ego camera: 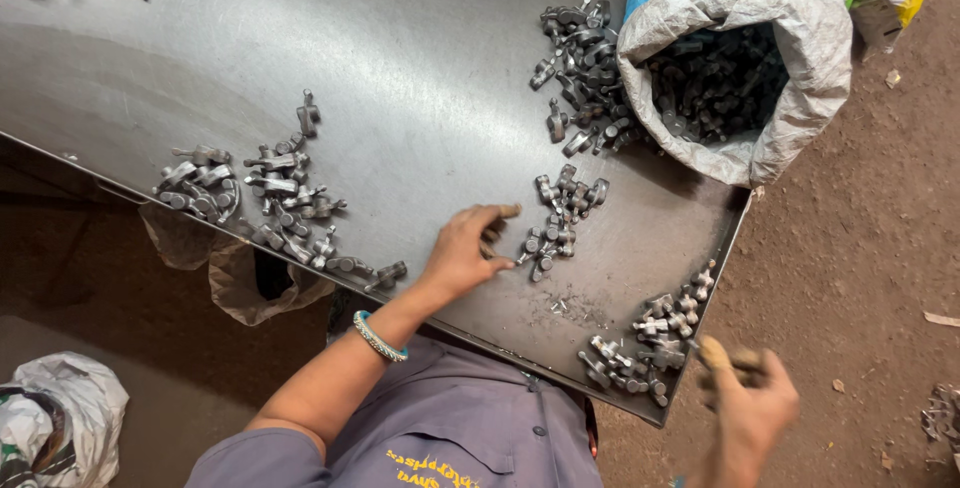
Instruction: The person sorts small metal castings on a metal table, picking up individual pieces by hand, looking them over, and placing accepted pieces into a large open sack at the edge of the table while rejected pieces are set aside. The person continues handling the pieces one at a time throughout the episode.
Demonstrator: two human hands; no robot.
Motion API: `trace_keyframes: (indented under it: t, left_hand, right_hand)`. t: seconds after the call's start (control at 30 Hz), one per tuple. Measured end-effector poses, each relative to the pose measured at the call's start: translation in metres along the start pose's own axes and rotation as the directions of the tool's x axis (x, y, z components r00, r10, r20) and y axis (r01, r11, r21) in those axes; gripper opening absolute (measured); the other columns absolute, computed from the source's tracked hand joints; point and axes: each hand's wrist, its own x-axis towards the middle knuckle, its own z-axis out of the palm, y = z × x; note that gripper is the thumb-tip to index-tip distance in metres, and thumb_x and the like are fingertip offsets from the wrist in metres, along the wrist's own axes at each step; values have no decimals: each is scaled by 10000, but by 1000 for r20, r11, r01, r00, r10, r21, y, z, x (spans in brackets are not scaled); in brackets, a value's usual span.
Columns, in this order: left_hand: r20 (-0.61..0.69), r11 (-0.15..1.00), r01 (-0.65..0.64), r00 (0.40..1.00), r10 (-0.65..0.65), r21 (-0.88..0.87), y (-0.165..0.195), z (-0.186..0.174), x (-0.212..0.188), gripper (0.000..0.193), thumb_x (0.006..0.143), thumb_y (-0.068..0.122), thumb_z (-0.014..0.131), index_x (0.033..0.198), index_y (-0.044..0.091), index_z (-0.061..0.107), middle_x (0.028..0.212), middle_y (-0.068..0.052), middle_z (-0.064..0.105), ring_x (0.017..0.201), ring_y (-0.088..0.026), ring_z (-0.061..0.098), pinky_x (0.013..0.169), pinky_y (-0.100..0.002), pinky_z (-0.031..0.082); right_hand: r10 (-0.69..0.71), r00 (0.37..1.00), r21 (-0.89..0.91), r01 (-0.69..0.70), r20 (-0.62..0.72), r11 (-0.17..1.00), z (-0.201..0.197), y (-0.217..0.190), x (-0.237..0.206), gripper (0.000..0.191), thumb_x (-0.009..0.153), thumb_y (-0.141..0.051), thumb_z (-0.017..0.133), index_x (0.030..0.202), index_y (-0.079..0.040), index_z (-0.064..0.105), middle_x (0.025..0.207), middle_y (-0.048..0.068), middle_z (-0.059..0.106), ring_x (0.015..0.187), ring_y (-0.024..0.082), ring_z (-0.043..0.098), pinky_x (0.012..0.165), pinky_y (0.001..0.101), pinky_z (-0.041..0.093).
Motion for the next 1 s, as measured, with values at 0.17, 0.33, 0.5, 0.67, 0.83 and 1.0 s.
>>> trace_keyframes:
  t: [0.17,0.33,0.5,0.67,0.83,1.0]
  left_hand:
    - [-1,1000,11,1000,-11,-12,0,-2,4,753,619,-32,798,1333,143,635,1081,-93,628,880,-235,693,807,-354,589]
    - [16,999,37,999,-37,21,-5,14,6,559,695,-30,742,1227,117,658,1090,-82,636,892,-216,713,795,-349,597]
    - [7,996,31,999,-32,86,-4,23,5,465,746,36,778,1188,159,705,1086,-80,655,924,-254,711,849,-382,582]
    - [66,988,8,998,-19,156,11,21,3,639,737,141,860,1336,237,662,1132,-139,611,1029,-359,640,909,-451,539]
    - [150,982,39,986,-68,186,21,21,1,861,612,210,954,1392,255,594,1198,-174,541,1068,-393,605,911,-473,524]
    - [148,985,46,986,-71,165,17,29,-2,882,595,191,955,1401,246,602,1234,-173,528,1098,-400,609,930,-477,536]
  right_hand:
    - [104,982,-734,-189,-160,653,-38,71,41,422,804,-428,928,947,-66,762,805,147,762,742,281,711,704,440,547]
    - [75,983,-740,-174,-166,649,-35,95,54,399,789,-415,911,1068,-150,807,870,164,793,814,321,750,835,463,562]
    - [-275,962,-332,259,-1,907,40,15,25,316,851,-172,867,1133,-78,759,1055,86,770,934,198,732,826,341,576]
    - [-417,762,-201,567,496,799,147,-60,-16,540,763,-103,818,1289,-163,711,1156,122,625,902,221,656,751,331,591]
    - [-675,614,-211,783,409,585,176,-68,-21,376,726,-112,837,1083,-76,725,1035,125,684,963,357,636,848,442,516]
    - [-494,783,-250,600,378,760,166,-44,-16,250,808,-148,846,985,-54,697,992,112,710,938,308,672,855,421,536]
